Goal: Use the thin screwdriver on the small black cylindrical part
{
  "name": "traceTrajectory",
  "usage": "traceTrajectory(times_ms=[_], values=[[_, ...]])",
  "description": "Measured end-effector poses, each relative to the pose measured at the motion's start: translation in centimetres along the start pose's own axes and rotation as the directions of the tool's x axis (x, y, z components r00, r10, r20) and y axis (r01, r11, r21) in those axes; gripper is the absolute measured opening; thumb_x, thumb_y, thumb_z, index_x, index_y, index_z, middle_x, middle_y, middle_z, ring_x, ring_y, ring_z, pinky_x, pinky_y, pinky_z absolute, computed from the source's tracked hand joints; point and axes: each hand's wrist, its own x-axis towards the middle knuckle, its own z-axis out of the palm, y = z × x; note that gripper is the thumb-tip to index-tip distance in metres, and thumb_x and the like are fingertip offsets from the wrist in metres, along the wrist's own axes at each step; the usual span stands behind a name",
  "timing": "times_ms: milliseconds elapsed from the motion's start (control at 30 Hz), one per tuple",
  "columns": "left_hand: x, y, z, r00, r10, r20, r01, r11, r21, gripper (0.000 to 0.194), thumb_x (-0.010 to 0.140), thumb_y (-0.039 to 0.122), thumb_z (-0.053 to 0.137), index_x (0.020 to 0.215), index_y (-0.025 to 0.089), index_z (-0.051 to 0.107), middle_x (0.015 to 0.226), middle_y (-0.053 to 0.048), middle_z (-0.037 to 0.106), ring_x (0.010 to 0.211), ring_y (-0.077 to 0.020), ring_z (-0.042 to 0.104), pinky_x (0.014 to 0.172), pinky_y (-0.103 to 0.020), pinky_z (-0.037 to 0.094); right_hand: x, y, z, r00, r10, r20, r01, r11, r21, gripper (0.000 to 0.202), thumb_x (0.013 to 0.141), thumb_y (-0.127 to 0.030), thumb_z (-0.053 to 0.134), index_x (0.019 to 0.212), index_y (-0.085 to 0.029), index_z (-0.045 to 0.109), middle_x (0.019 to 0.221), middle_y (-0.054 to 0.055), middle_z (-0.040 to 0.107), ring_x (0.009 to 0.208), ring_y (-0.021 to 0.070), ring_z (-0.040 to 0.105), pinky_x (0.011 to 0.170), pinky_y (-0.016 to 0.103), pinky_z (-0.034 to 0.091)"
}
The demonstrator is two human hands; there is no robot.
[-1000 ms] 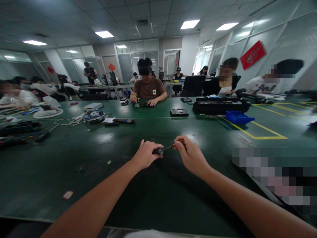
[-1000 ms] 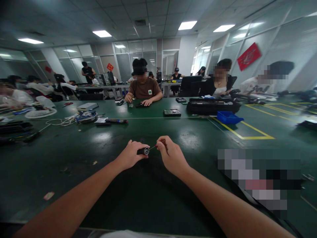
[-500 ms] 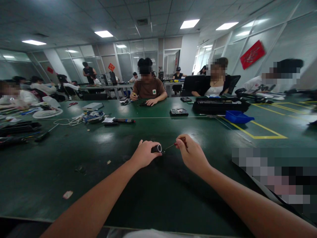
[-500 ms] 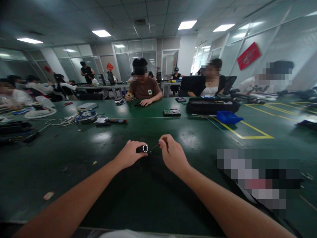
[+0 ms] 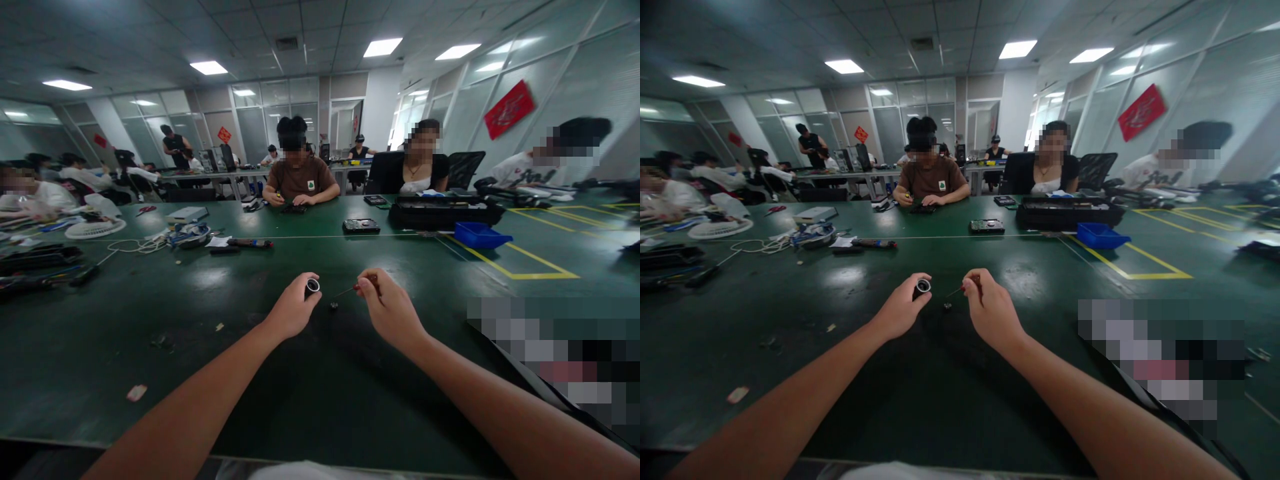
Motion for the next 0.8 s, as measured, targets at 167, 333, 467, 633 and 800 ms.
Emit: traceTrajectory(times_ms=[167, 333, 467, 633, 800], values=[[-0.1, 0.4, 0.3, 0.998, -0.026, 0.055, 0.018, 0.990, 0.139, 0.031, 0.088, 0.047, 0.057, 0.106, 0.023, 0.058, 0.095, -0.004, 0.065, 0.085, -0.0209, 0.060, 0.072, -0.033, 0.044, 0.0, 0.0, 0.0, 1.000, 0.012, 0.002, -0.012, 1.000, -0.007, 0.017, 0.098, -0.033, 0.042, 0.096, -0.021, 0.054, 0.085, 0.005, 0.067, 0.079, 0.0209, 0.066, 0.070, 0.033, 0.048], [-0.2, 0.8, 1.9, 0.994, 0.000, 0.113, -0.034, 0.955, 0.295, 0.020, 0.090, 0.041, 0.053, 0.094, 0.024, 0.063, 0.096, -0.003, 0.066, 0.087, -0.0208, 0.061, 0.071, -0.033, 0.044, 0.2, 0.0, -0.1, 0.999, 0.022, -0.024, -0.023, 1.000, -0.015, 0.017, 0.097, -0.033, 0.042, 0.097, -0.021, 0.054, 0.084, 0.006, 0.068, 0.078, 0.0214, 0.067, 0.071, 0.034, 0.048], [-0.2, 1.0, 3.2, 0.989, 0.007, 0.150, -0.076, 0.886, 0.458, 0.027, 0.092, 0.046, 0.048, 0.103, 0.027, 0.065, 0.099, -0.004, 0.064, 0.087, -0.0229, 0.062, 0.067, -0.033, 0.046, 0.2, 0.0, -0.1, 0.999, 0.035, -0.022, -0.035, 0.999, -0.011, 0.017, 0.097, -0.033, 0.042, 0.097, -0.021, 0.054, 0.083, 0.005, 0.068, 0.079, 0.0213, 0.068, 0.070, 0.033, 0.048], [0.1, 1.4, 3.9, 0.983, 0.009, 0.181, -0.113, 0.811, 0.575, 0.035, 0.092, 0.052, 0.047, 0.103, 0.026, 0.068, 0.096, -0.006, 0.062, 0.083, -0.0226, 0.062, 0.064, -0.032, 0.048, 0.1, 0.0, -0.1, 1.000, 0.027, -0.014, -0.027, 1.000, -0.006, 0.017, 0.098, -0.033, 0.042, 0.097, -0.022, 0.054, 0.085, 0.005, 0.069, 0.079, 0.0210, 0.067, 0.069, 0.033, 0.048], [0.2, 1.6, 4.0, 0.982, 0.027, 0.186, -0.134, 0.795, 0.592, 0.037, 0.094, 0.048, 0.042, 0.099, 0.024, 0.070, 0.093, -0.007, 0.062, 0.081, -0.0210, 0.061, 0.064, -0.031, 0.047, 0.2, 0.1, 0.0, 0.999, 0.034, -0.015, -0.034, 0.999, 0.005, 0.019, 0.098, -0.034, 0.041, 0.098, -0.021, 0.054, 0.085, 0.005, 0.068, 0.079, 0.0212, 0.067, 0.070, 0.033, 0.048]])
